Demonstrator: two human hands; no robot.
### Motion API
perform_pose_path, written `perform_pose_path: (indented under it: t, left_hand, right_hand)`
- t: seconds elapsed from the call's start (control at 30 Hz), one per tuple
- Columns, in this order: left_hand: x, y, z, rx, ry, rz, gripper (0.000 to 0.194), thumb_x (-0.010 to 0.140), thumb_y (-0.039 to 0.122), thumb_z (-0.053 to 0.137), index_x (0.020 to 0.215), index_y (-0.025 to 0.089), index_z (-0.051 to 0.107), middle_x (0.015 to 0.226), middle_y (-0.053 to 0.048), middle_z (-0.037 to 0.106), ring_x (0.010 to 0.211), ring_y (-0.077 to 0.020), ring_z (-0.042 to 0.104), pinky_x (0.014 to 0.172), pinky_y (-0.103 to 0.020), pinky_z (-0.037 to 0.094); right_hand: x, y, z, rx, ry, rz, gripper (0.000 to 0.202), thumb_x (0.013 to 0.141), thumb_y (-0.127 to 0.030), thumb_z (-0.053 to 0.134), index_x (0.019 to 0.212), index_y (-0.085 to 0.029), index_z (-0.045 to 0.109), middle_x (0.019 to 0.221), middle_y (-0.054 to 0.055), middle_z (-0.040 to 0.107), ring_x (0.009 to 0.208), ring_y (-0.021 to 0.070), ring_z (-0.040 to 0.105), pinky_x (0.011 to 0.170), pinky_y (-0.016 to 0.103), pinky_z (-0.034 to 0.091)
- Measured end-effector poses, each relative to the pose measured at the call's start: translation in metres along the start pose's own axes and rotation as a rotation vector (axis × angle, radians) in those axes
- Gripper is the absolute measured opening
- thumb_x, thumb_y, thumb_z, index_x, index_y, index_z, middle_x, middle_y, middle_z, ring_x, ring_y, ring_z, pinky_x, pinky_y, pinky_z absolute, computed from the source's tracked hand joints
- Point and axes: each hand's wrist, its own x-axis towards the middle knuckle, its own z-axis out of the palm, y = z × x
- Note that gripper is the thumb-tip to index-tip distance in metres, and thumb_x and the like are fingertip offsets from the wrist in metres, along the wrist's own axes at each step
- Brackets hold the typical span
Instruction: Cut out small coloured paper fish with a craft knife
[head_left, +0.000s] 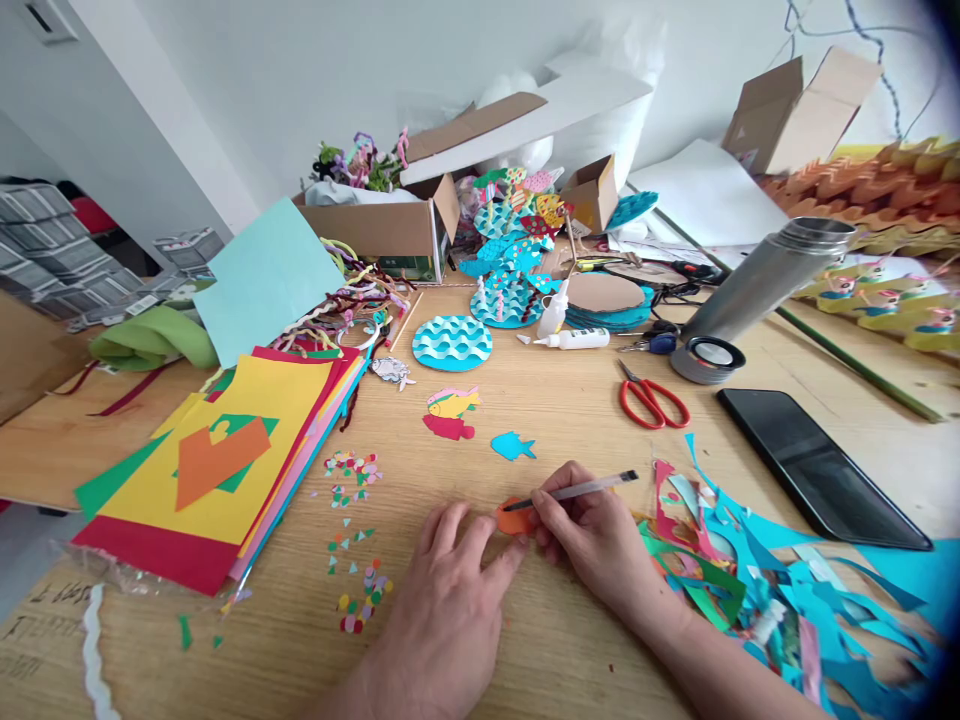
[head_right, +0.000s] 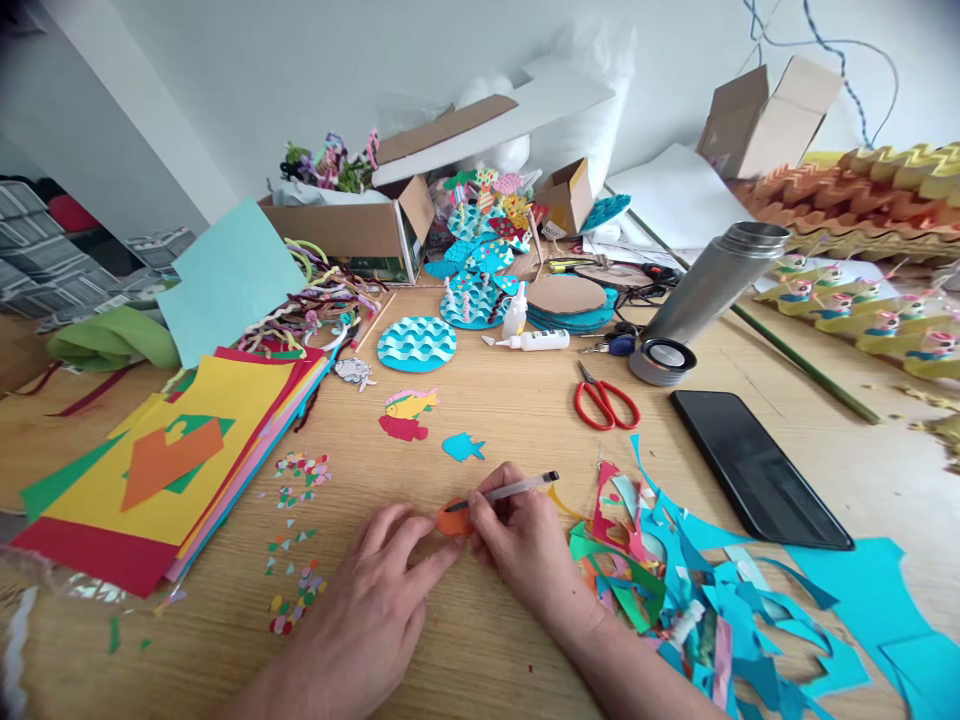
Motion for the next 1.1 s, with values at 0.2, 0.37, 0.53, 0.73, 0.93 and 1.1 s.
perform_pose_path:
  t: [0.2,0.37,0.53,0.73,0.93,1.1]
  left_hand:
    - [-0.0011,0.001,-0.0007,0.003,-0.003,0.003,0.06,0.08,0.004,0.048,0.135,0.03,0.052,0.128,-0.004,0.051,0.125,-0.0285,0.037,0.11,-0.048,0.034]
    - [0.0014,0.0007,-0.002,0.005,-0.03,-0.011,0.058,0.082,0.005,0.05,0.134,0.03,0.052,0.128,-0.004,0.052,0.125,-0.0285,0.037,0.11,-0.049,0.034]
    - [0.0004,0.0018,-0.0031,0.007,-0.032,-0.018,0.059,0.083,0.006,0.05,0.136,0.031,0.051,0.129,-0.004,0.052,0.125,-0.0282,0.038,0.11,-0.048,0.034]
    - [0.0003,0.0017,-0.0033,0.001,-0.032,-0.016,0.054,0.085,0.008,0.05,0.134,0.03,0.053,0.128,-0.004,0.052,0.125,-0.0291,0.037,0.11,-0.049,0.034]
    - [0.0013,0.0018,-0.0032,0.0,-0.043,-0.023,0.058,0.082,0.006,0.051,0.134,0.031,0.053,0.129,-0.004,0.052,0.125,-0.0286,0.038,0.11,-0.048,0.034]
    - [0.0009,0.0031,-0.0048,0.006,-0.041,-0.025,0.06,0.082,0.006,0.052,0.136,0.03,0.052,0.128,-0.004,0.052,0.124,-0.0282,0.038,0.111,-0.047,0.033]
  right_hand:
    - [-0.0001,-0.0006,0.0008,0.006,0.009,-0.005,0.041,0.077,-0.059,0.066,0.073,-0.023,0.047,0.048,-0.004,0.057,0.036,0.0107,0.051,0.037,0.021,0.04]
    - [0.0005,-0.0007,0.0005,-0.001,0.007,-0.004,0.04,0.078,-0.059,0.065,0.073,-0.023,0.047,0.047,-0.004,0.057,0.036,0.0108,0.05,0.037,0.021,0.039]
    - [0.0004,0.0039,-0.0006,0.0,0.002,-0.013,0.037,0.08,-0.056,0.064,0.073,-0.023,0.047,0.048,-0.005,0.056,0.037,0.011,0.05,0.037,0.021,0.039]
    - [-0.0006,0.0086,-0.001,-0.018,0.0,-0.015,0.036,0.082,-0.055,0.062,0.074,-0.024,0.047,0.049,-0.004,0.057,0.038,0.0119,0.05,0.037,0.022,0.039]
    - [-0.0005,0.0041,0.0001,-0.008,0.001,-0.008,0.034,0.082,-0.052,0.063,0.074,-0.023,0.046,0.048,-0.005,0.056,0.037,0.0104,0.05,0.037,0.02,0.038]
    - [-0.0007,-0.0014,0.0008,-0.007,0.004,0.008,0.034,0.08,-0.05,0.065,0.072,-0.024,0.046,0.047,-0.006,0.055,0.036,0.0107,0.05,0.037,0.02,0.037]
